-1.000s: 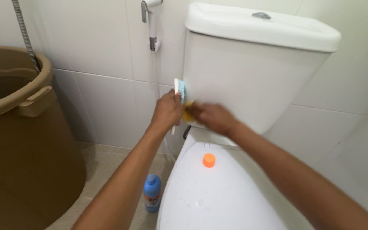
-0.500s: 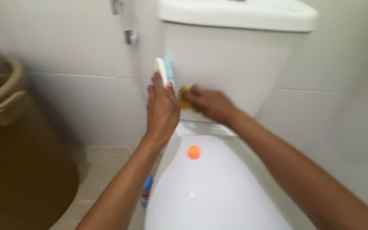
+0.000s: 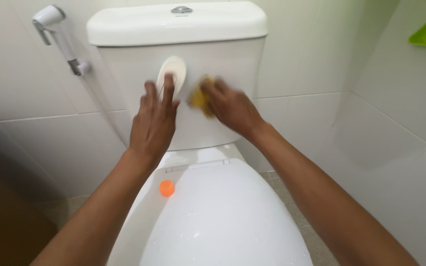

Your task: The person cleans the exterior of a toilet tank using a sponge, a small brush, and liquid cleaner from a blue bottle.

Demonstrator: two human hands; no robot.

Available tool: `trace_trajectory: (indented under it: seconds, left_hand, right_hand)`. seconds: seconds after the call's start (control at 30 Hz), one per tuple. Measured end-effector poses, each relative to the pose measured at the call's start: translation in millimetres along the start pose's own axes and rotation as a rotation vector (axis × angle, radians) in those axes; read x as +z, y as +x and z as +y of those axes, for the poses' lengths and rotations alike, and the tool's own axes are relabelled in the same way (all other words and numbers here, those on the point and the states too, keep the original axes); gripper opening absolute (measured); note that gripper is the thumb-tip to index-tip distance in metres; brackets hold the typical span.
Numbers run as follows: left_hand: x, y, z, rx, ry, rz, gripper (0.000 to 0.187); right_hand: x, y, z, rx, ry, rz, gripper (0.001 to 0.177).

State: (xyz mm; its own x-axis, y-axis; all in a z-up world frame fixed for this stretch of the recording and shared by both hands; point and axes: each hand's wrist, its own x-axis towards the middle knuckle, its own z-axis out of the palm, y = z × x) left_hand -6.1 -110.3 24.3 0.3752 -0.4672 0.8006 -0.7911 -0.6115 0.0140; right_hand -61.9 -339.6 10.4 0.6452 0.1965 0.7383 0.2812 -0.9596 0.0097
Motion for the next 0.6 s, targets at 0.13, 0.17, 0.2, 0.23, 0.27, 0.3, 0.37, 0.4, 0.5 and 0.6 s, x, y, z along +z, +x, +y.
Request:
trace_trajectory:
  seconds: [0.13,0.17,0.2,0.23,0.27,0.3,0.37,0.4,0.5,0.6]
  left_hand:
    - [15,10,-2,0.005,0.041,0.013,0.065]
    - [19,2,-1,0.017,0.074,-0.057,0.063]
    - [23,-9,3,0.035,0.105,-0.13,0.062]
    - [23,-17,1,0.051,0.135,-0.205,0.061]
    - [23,-18,-4,0.063,0.135,-0.165,0.061]
    - [21,-17,-9,0.075,0.135,-0.124,0.061]
    - [16,-6,-17,0.088,0.116,-0.031,0.062]
    - [13,5,-23,0.089,0.099,0.021,0.062]
    - [11,17,-28,0.094,0.076,0.05,0.063]
    - [16,-8,-40,0.128,0.129,-0.036,0.069]
  right_hand:
    - [-13,-47,31,0.073,0.04,0.048,0.043]
    - [-22,-46,39,0.176,0.063,0.124,0.044]
    - [-37,-36,50,0.193,0.035,0.204,0.043]
    - [-51,-21,57,0.211,0.009,0.284,0.042]
    - [-61,-11,57,0.228,0.022,0.286,0.037]
    - [-68,1,55,0.244,0.035,0.288,0.032]
    - [-60,13,37,0.202,0.043,0.263,0.033]
    - [-47,10,22,0.143,0.042,0.236,0.039]
    - [-24,-10,-9,0.045,0.058,0.081,0.035]
    - [-36,-12,-9,0.157,0.08,0.129,0.035]
